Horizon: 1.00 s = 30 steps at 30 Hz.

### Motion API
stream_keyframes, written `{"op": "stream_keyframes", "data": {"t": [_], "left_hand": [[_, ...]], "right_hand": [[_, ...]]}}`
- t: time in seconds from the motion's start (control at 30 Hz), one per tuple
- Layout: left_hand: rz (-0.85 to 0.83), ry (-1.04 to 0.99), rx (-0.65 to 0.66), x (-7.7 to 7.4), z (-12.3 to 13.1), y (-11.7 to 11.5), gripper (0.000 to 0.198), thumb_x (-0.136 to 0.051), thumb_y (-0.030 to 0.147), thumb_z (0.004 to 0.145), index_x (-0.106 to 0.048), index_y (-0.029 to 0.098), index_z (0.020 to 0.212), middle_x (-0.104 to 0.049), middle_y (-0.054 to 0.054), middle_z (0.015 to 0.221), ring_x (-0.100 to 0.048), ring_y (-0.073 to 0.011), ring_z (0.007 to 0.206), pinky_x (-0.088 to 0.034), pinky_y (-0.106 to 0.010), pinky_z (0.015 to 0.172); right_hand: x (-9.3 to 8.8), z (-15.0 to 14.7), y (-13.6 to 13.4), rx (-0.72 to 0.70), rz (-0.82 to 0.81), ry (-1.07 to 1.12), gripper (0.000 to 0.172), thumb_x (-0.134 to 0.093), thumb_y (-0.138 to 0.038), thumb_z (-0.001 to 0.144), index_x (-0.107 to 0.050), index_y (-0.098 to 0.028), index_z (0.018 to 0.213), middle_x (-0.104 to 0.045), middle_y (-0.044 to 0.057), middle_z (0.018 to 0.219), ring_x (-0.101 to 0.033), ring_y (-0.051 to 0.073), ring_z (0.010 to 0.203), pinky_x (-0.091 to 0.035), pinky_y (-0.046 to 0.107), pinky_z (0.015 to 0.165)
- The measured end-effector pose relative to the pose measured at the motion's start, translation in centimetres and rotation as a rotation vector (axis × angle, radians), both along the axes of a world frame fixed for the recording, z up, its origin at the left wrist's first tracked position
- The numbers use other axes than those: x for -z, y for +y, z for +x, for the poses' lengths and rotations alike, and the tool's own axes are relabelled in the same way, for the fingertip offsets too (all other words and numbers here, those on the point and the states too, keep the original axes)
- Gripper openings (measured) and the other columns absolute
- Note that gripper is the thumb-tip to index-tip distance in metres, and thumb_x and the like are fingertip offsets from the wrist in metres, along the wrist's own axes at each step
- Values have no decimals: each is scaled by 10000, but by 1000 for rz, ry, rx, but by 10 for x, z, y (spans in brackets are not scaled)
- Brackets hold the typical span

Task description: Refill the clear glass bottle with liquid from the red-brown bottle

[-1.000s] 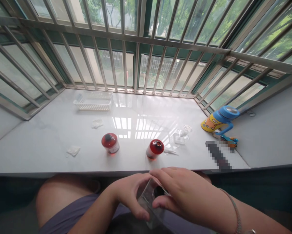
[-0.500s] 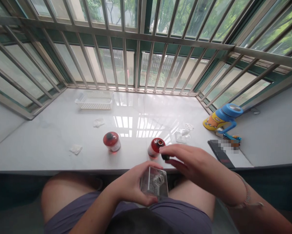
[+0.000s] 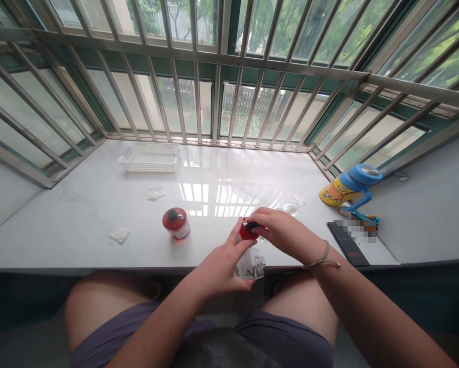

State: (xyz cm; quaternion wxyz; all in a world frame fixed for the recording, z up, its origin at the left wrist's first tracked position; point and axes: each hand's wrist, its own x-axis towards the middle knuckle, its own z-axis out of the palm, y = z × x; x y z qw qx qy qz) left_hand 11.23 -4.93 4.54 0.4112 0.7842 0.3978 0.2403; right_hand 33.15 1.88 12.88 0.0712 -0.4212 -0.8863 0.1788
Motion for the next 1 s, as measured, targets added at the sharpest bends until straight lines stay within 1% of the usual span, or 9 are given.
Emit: {"op": "stream_keyframes", "data": {"t": [0.17, 0.27, 0.4, 0.6, 0.67, 0.8, 0.87, 0.93, 1.0], "left_hand": [[-29, 73, 20, -2, -1, 2, 922, -913, 255, 724, -546, 361, 1562, -9, -74, 1858, -708, -409, 1305, -614, -517, 1062], [-63, 68, 21, -3, -1, 2, 965, -908, 277, 733, -497, 385, 1600, 8, -59, 1859, -701, -410, 1317, -604, -522, 1081], [-84, 43, 18, -2, 0, 2, 979, -897, 286, 740, -472, 383, 1617, -23, -61, 1859, -690, -408, 1338, -586, -517, 1113], [-85, 30, 19, -1, 1, 4, 912, -880, 265, 752, -513, 387, 1578, -34, -47, 1860, -717, -403, 1298, -612, -511, 1059], [-74, 32, 13, 1, 0, 3, 855, -885, 263, 748, -557, 377, 1529, -16, -38, 1861, -749, -399, 1237, -627, -512, 1020], [-49, 43, 9, 4, 0, 2, 803, -896, 295, 744, -585, 357, 1481, 3, -34, 1860, -778, -400, 1163, -654, -515, 926], [-44, 51, 8, 4, 1, 3, 807, -892, 305, 750, -575, 357, 1490, 9, -33, 1860, -774, -403, 1171, -653, -517, 928], [-49, 59, 9, 4, 1, 3, 814, -889, 304, 752, -569, 364, 1498, 8, -36, 1860, -772, -400, 1176, -648, -520, 947], [-60, 63, 12, 3, 1, 4, 818, -888, 304, 753, -565, 373, 1502, -1, -39, 1860, -765, -400, 1192, -643, -519, 955]], "right_hand": [[0, -4, 0, 13, 5, -104, 161, -621, -104, 1017, -763, -180, 1004, -705, 64, 1010, -701, 177, 872, -496, 281, 779], [-2, -6, 1, -49, 12, -107, 192, -600, -66, 1007, -751, -180, 976, -686, 53, 982, -670, 161, 815, -481, 275, 746], [-2, -7, 3, -123, 22, -69, 222, -575, -106, 1047, -759, -193, 959, -691, 52, 961, -658, 172, 846, -482, 282, 772], [-3, -12, 3, 27, 37, -236, 119, -658, -243, 1048, -739, -172, 996, -740, 75, 963, -702, 217, 863, -438, 304, 738], [-5, -13, 0, 66, 41, -273, 198, -640, -344, 1069, -727, -179, 1001, -766, 80, 942, -722, 240, 869, -433, 313, 728], [-9, -12, -8, 180, 85, -410, 453, -485, -504, 1121, -726, -178, 920, -766, 118, 843, -740, 278, 791, -459, 343, 685], [-8, -8, -11, 205, 132, -389, 428, -510, -514, 1108, -732, -171, 980, -779, 139, 921, -759, 300, 852, -514, 363, 721], [-4, -3, -13, 138, 168, -256, 322, -602, -440, 1075, -700, -172, 1222, -779, 161, 1171, -763, 322, 1060, -573, 391, 843], [0, -1, -13, 35, 154, -128, 459, -645, -316, 1045, -559, -196, 1480, -710, 169, 1409, -713, 315, 1255, -583, 414, 980]]}}
